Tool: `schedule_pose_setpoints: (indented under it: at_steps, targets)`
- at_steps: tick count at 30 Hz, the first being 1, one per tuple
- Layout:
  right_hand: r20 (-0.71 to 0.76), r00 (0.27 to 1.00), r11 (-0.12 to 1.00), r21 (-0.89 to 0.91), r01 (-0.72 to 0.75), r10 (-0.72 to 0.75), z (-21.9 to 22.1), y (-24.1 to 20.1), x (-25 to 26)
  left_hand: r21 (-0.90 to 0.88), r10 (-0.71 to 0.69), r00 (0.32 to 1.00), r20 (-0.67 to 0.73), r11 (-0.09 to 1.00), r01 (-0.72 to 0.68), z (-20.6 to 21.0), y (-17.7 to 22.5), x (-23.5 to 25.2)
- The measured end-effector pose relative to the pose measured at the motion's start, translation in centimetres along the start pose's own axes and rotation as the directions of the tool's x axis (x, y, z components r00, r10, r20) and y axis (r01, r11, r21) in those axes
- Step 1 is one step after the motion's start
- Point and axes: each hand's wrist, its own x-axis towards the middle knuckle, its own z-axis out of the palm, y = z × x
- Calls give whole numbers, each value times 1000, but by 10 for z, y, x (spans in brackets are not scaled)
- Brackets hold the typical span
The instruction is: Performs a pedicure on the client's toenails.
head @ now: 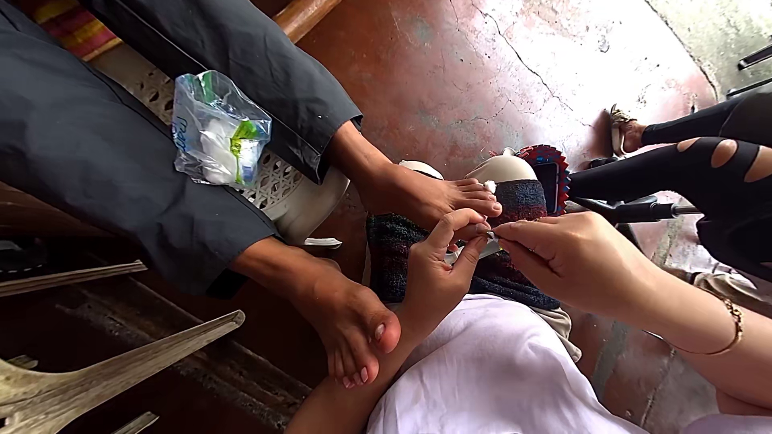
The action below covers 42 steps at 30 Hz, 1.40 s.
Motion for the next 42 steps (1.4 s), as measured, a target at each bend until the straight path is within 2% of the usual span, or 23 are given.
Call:
schedule_pose_setpoints:
  at_steps: [5, 9, 11, 13, 16, 21, 26, 31, 36, 38, 42]
  targets:
    - [-99, 987, 982, -150, 114, -129, 14, 3, -7, 5, 1, 1000, 8, 1000, -1, 0, 0, 1]
    - [-105, 983, 973, -192, 128, -150, 19, 4, -9, 4, 0, 1000, 3, 1000, 0, 0, 0, 1]
    - [-96, 988, 985, -137, 104, -117, 17, 4, -9, 0, 3, 1000, 3, 1000, -3, 0, 1, 1]
    - [-73, 997, 999, 4, 35, -35, 12, 4, -8, 1, 4, 1000, 3, 1000, -4, 0, 1, 1]
    - [50, 992, 981, 153, -118, 112, 1, 3, -7, 6, -2, 1000, -1, 1000, 2, 0, 1, 1]
    - [153, 965, 966, 117, -229, 211, -7, -7, 1, 8, 3, 1000, 2, 1000, -3, 0, 0, 1]
    - [81, 989, 992, -6, -126, 126, -3, -10, 3, 11, -1, 1000, 1, 1000, 1, 0, 0, 1]
    - [-28, 998, 991, -118, 57, -61, 8, -4, -4, -14, 0, 1000, 0, 1000, 0, 0, 1, 2]
    - [-78, 991, 977, -190, 92, -109, 17, -1, -8, -14, -1, 1000, 2, 1000, 1, 1, 3, 3]
    - [-77, 993, 984, -163, 77, -90, 16, -1, -7, -14, 6, 1000, -1, 1000, -6, 1, 3, 4]
    - [-53, 998, 994, 106, -29, 35, 0, 3, -4, -52, -9, 1000, 12, 999, 9, 1, 5, 4]
